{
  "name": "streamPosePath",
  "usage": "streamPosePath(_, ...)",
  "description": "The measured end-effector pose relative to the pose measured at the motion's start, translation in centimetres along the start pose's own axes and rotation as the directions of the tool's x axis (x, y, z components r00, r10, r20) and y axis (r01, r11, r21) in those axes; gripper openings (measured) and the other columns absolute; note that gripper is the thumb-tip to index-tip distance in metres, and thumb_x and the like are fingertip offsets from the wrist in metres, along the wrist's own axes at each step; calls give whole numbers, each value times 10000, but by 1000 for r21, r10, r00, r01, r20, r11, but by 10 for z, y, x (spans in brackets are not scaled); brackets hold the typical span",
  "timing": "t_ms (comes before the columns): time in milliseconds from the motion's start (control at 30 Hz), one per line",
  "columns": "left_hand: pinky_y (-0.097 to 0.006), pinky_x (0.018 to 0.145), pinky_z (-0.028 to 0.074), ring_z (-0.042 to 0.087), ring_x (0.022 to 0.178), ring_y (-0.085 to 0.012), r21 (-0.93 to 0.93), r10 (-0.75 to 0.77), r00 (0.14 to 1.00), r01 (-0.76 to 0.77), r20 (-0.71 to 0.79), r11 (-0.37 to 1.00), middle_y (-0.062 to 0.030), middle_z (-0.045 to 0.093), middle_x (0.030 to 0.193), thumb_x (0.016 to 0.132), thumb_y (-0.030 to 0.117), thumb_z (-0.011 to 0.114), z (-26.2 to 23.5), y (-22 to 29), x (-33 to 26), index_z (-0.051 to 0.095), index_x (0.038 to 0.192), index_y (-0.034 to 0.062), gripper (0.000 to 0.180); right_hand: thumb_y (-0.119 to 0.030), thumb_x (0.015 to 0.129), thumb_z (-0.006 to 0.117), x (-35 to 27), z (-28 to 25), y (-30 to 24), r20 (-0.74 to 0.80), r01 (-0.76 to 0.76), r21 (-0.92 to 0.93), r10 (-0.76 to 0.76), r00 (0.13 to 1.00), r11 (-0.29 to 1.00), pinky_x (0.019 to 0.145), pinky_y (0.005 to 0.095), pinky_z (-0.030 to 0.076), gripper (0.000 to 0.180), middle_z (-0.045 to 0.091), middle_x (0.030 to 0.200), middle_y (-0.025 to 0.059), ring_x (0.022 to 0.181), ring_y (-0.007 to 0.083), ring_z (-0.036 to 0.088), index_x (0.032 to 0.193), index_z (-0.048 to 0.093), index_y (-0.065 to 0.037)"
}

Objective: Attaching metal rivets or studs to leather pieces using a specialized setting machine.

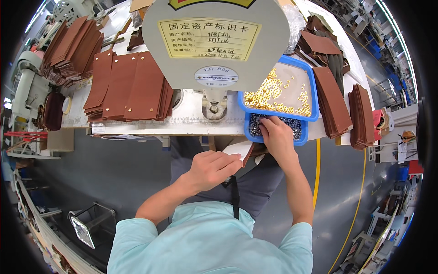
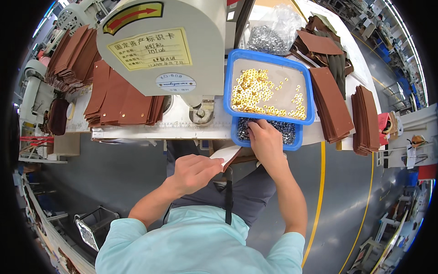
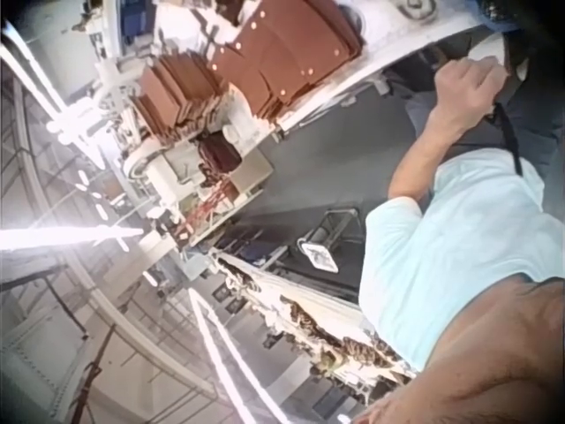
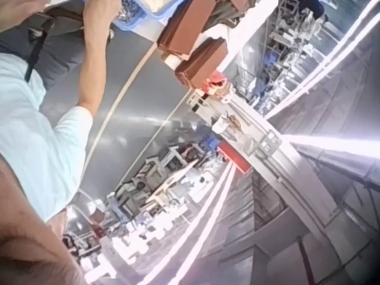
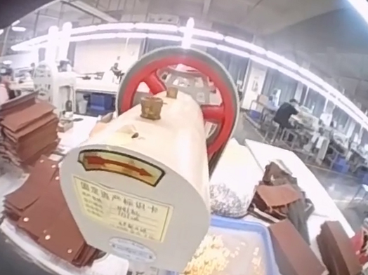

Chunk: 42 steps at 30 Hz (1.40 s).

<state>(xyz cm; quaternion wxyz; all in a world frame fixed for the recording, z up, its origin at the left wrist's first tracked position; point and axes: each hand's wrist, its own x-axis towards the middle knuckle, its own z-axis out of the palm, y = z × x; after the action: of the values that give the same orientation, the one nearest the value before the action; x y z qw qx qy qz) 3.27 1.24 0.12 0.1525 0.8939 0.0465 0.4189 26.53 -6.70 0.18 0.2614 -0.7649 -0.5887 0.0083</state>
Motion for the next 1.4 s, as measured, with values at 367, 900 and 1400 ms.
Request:
streamPosePath(367,-259,583,541,693,748,-146,-75,118,989,-125,-88,989,-1,679,885,691,92,764,-7,0,-1,697,831,100,155,14,865,745,-9,-6,-7,-150,20,251,18,989,968,651,315,549,135,729,938,94,734,211,698,992,770,-27)
streamPosePath(900,-318,642,608,712,789,-228,-134,203,973,-217,-107,967,-27,708,869,685,104,796,-5,5,3,670,863,79,219,0,870,780,-32,-44,-39,816,-818,572,-143,560,55,642,244,491,71,733,914,82,806,131,683,935,772,28)
streamPosePath(1400,-297,646,591,710,807,-209,-159,155,983,-170,-100,973,-19,681,867,671,109,779,-6,2,2,679,825,68,188,-51,930,739,-38,-48,-48,805,-789,584,-7,594,189,648,227,493,77,755,897,45,791,99,695,992,769,-17)
